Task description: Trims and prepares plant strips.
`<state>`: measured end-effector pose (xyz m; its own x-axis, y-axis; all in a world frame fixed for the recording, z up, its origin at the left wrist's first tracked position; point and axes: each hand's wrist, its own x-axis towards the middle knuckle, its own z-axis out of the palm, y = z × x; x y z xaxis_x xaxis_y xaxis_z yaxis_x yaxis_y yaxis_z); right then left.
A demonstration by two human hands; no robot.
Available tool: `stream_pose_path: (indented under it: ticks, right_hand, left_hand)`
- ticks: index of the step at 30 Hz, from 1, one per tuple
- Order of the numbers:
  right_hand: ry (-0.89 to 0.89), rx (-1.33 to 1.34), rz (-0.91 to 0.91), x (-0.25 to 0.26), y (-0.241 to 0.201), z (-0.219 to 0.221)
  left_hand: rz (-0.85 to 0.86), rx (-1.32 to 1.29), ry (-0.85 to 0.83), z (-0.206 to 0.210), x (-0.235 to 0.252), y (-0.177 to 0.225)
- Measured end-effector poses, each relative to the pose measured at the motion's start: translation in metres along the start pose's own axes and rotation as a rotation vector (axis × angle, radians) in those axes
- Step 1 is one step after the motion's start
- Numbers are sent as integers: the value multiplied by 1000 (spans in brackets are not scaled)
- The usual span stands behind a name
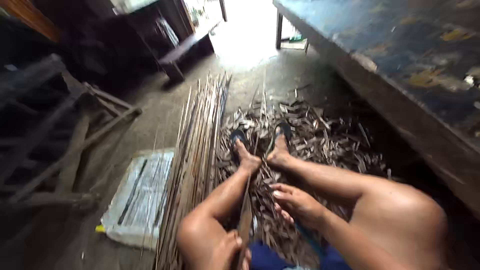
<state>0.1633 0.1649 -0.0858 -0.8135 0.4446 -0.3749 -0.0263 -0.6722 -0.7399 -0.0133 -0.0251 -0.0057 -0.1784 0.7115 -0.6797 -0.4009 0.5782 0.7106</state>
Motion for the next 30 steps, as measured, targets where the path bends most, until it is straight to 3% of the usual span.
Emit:
stream_pose_path:
  ticks: [2, 9, 21, 25, 30]
  right_hand:
    - [-118, -21, 76, -4, 9, 4]
    - [-413, -1, 148, 0, 34, 13]
    - [-215, -10, 69, 4, 33, 17]
    - [-311, -16, 126, 2, 35, 17]
    - [-514, -54, 96, -4, 35, 22]
  left_hand:
    - [23, -170, -139, -30, 27, -33]
    - [7, -264, -279, -16, 40, -30]
    - [-26, -239, -266, -21, 30, -35]
    - [-61, -327, -206, -20, 28, -33]
    - [-76, -461, -396, -22, 29, -34]
